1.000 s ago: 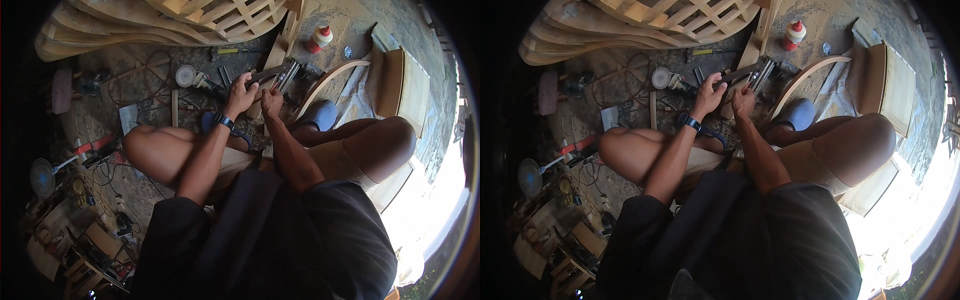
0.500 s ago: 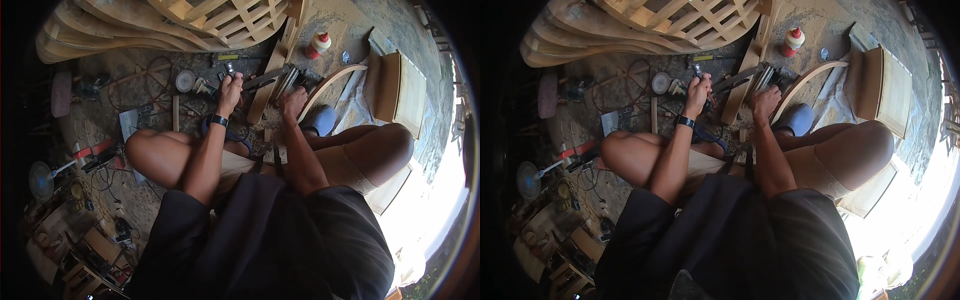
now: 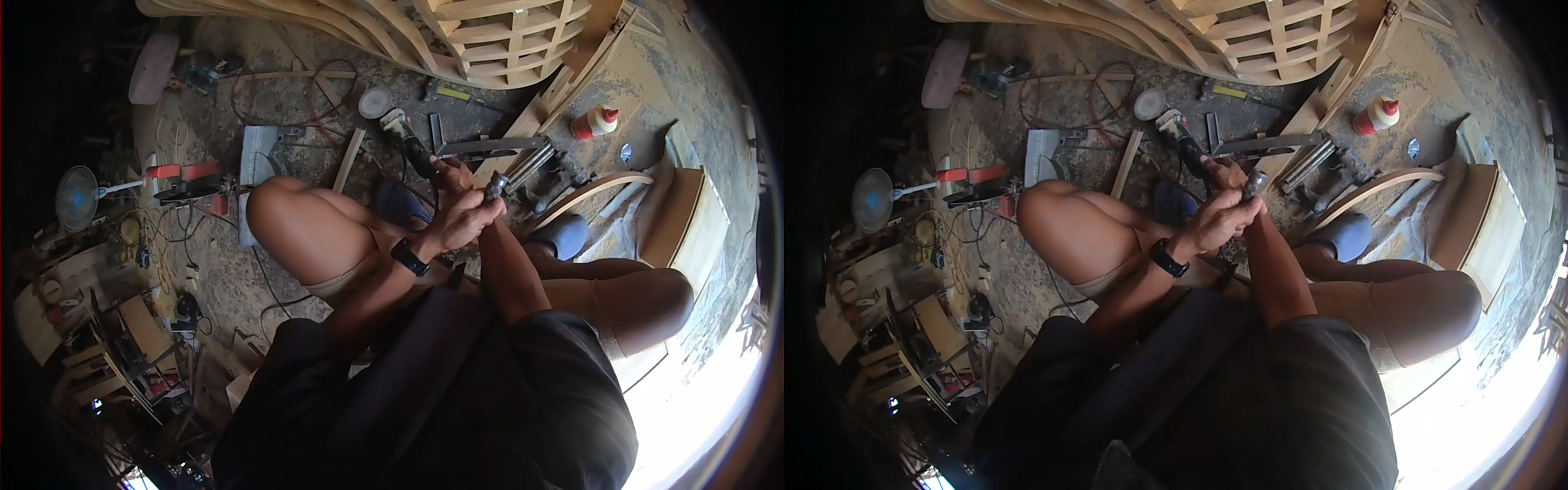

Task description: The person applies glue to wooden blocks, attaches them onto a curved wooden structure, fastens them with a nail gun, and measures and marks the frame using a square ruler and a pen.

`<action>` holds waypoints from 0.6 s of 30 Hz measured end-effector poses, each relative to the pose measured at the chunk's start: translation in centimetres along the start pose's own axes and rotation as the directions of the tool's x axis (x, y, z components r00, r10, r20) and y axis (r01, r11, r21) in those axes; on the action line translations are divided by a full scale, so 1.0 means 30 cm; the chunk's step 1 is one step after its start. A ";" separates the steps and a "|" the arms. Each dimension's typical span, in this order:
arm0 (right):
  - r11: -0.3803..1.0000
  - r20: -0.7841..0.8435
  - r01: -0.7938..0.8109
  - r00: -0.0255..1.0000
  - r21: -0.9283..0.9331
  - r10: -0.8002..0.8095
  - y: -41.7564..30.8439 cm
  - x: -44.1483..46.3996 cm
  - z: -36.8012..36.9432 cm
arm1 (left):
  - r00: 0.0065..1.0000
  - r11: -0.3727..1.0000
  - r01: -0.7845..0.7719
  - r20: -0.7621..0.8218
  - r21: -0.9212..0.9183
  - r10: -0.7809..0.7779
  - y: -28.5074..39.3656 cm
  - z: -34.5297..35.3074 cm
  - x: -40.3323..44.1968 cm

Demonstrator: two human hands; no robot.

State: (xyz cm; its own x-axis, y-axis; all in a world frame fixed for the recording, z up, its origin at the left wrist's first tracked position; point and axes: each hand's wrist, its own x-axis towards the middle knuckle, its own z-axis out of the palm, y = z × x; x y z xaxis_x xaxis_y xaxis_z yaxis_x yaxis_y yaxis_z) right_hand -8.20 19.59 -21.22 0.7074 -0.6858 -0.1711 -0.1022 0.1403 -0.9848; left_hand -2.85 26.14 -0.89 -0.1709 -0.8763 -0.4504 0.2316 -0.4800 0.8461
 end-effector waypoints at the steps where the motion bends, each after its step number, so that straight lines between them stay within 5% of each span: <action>1: 0.992 0.089 0.055 0.995 -0.117 -0.045 -0.049 0.009 0.016 | 1.000 0.996 -0.028 -0.007 0.081 0.028 0.020 0.038 -0.041; 2: 0.966 0.175 0.125 0.981 -0.225 -0.086 -0.070 0.013 0.031 | 1.000 0.998 0.005 0.007 0.065 -0.005 0.017 0.056 -0.074; 4: 0.755 0.412 0.509 0.844 -0.413 -0.343 0.159 0.072 0.093 | 0.999 0.998 0.032 0.026 0.047 -0.033 0.023 0.077 -0.138; 5: 0.844 0.220 0.192 0.971 -0.501 -0.091 0.229 0.103 0.138 | 0.996 0.997 0.063 0.061 0.034 -0.065 0.035 0.080 -0.162; 7: 0.842 0.023 -0.130 0.986 -0.523 0.167 0.227 0.158 0.179 | 0.988 0.996 0.068 0.138 0.063 -0.076 0.094 0.067 -0.218; 9: 0.926 -0.390 -0.328 0.890 -0.186 0.236 0.217 0.171 0.185 | 0.971 0.993 0.081 0.216 0.082 -0.097 0.087 0.070 -0.253; 11: 0.940 -0.409 -0.241 0.904 -0.241 0.127 0.198 0.230 0.153 | 0.935 0.996 -0.053 0.354 0.065 0.027 0.028 0.076 -0.268; 13: 0.902 -0.282 -0.238 0.949 -0.361 0.137 0.108 0.293 0.086 | 0.937 0.994 -0.045 0.349 0.104 0.006 0.040 0.079 -0.272; 15: 0.876 -0.330 -0.235 0.939 -0.420 0.094 0.095 0.334 0.020 | 0.962 0.999 0.014 0.273 0.036 -0.023 0.098 0.085 -0.272; 18: 0.883 -0.687 -0.243 0.717 -0.401 -0.115 -0.005 0.228 -0.147 | 0.971 0.978 -0.094 0.198 -0.188 0.131 0.133 0.056 -0.190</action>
State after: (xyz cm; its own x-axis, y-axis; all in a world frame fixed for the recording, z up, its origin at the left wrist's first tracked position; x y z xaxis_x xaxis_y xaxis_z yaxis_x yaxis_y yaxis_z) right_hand -6.43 11.73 -22.36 0.0384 -0.9988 -0.0296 -0.5429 0.0040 -0.8398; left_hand -2.54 29.30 5.52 -0.3255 -0.9062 -0.2701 0.4226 -0.3949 0.8157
